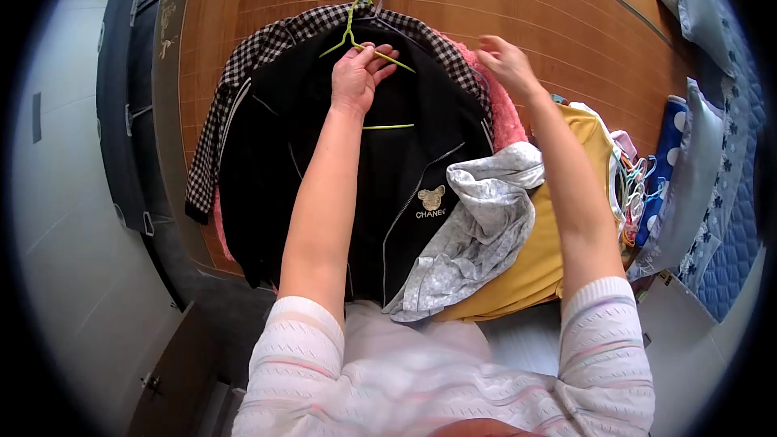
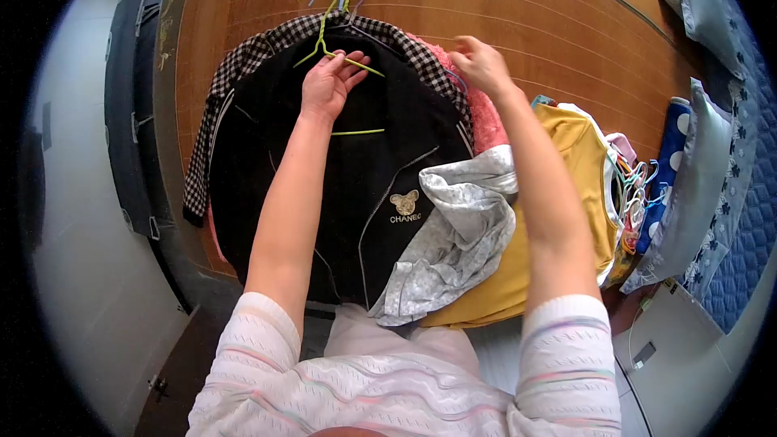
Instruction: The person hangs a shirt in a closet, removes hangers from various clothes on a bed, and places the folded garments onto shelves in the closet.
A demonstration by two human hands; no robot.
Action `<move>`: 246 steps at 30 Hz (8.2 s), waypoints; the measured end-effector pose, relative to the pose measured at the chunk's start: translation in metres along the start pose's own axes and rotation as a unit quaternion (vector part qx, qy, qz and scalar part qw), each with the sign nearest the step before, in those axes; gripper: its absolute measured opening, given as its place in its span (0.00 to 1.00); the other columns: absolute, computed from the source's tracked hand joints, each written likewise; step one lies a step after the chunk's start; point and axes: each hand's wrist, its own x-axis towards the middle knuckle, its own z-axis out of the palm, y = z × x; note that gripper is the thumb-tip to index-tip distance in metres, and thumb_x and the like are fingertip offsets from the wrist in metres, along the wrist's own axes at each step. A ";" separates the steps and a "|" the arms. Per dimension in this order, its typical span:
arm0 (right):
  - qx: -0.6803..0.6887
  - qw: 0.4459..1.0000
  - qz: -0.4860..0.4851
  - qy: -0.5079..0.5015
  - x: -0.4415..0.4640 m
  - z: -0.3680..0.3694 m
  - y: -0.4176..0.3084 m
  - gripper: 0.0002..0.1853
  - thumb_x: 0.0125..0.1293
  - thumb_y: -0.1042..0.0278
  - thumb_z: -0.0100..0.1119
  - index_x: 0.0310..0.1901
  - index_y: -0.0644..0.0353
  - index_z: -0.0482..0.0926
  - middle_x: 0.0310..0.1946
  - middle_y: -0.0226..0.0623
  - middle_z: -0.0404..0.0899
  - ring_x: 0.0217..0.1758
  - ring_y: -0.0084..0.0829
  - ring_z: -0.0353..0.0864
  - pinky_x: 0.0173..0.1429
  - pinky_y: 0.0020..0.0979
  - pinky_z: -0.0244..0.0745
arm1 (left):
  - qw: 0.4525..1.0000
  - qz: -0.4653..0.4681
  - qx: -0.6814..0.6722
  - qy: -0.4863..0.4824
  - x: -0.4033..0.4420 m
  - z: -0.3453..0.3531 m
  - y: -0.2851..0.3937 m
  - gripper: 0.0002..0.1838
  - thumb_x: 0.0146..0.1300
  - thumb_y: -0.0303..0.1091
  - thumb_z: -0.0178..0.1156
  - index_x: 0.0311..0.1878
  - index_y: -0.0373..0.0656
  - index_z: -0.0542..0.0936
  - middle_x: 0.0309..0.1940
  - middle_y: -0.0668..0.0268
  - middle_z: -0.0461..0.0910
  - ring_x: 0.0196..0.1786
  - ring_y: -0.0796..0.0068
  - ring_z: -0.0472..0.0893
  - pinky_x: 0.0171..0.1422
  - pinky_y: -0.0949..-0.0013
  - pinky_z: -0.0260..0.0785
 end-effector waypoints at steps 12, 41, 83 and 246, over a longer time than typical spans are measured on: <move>0.141 0.978 0.115 -0.106 0.020 0.037 -0.012 0.24 0.58 0.47 0.56 0.43 0.64 0.78 0.35 0.39 0.79 0.38 0.25 0.77 0.44 0.27 0.70 | 0.999 0.026 -0.019 -0.035 -0.031 -0.003 0.012 0.07 0.66 0.29 0.43 0.42 0.40 0.70 0.35 0.57 0.78 0.42 0.59 0.79 0.46 0.62 0.73; -0.069 0.959 -0.273 0.006 -0.223 -0.008 -0.241 0.08 0.54 0.70 0.62 0.26 0.64 0.73 0.17 0.39 0.64 0.20 0.35 0.66 0.26 0.32 0.62 | 0.704 0.459 0.542 0.002 -0.330 0.009 0.174 0.08 0.51 0.23 0.61 0.36 0.38 0.79 0.29 0.63 0.78 0.33 0.73 0.77 0.38 0.73 0.69; 0.305 0.904 -0.238 -0.183 -0.439 0.012 -0.388 0.18 0.52 0.74 0.61 0.46 0.67 0.75 0.39 0.42 0.79 0.38 0.28 0.79 0.46 0.27 0.75 | 0.407 0.639 0.610 0.232 -0.818 -0.118 0.245 0.10 0.58 0.31 0.58 0.43 0.45 0.80 0.38 0.66 0.81 0.45 0.77 0.78 0.53 0.75 0.70; -0.418 0.505 -0.462 -0.598 -0.294 0.470 -0.413 0.10 0.53 0.70 0.60 0.38 0.59 0.77 0.35 0.38 0.77 0.42 0.37 0.74 0.47 0.35 0.68 | 0.928 0.165 -0.270 0.194 -0.479 -0.399 -0.042 0.11 0.55 0.23 0.59 0.43 0.40 0.76 0.34 0.72 0.77 0.37 0.86 0.73 0.44 0.83 0.65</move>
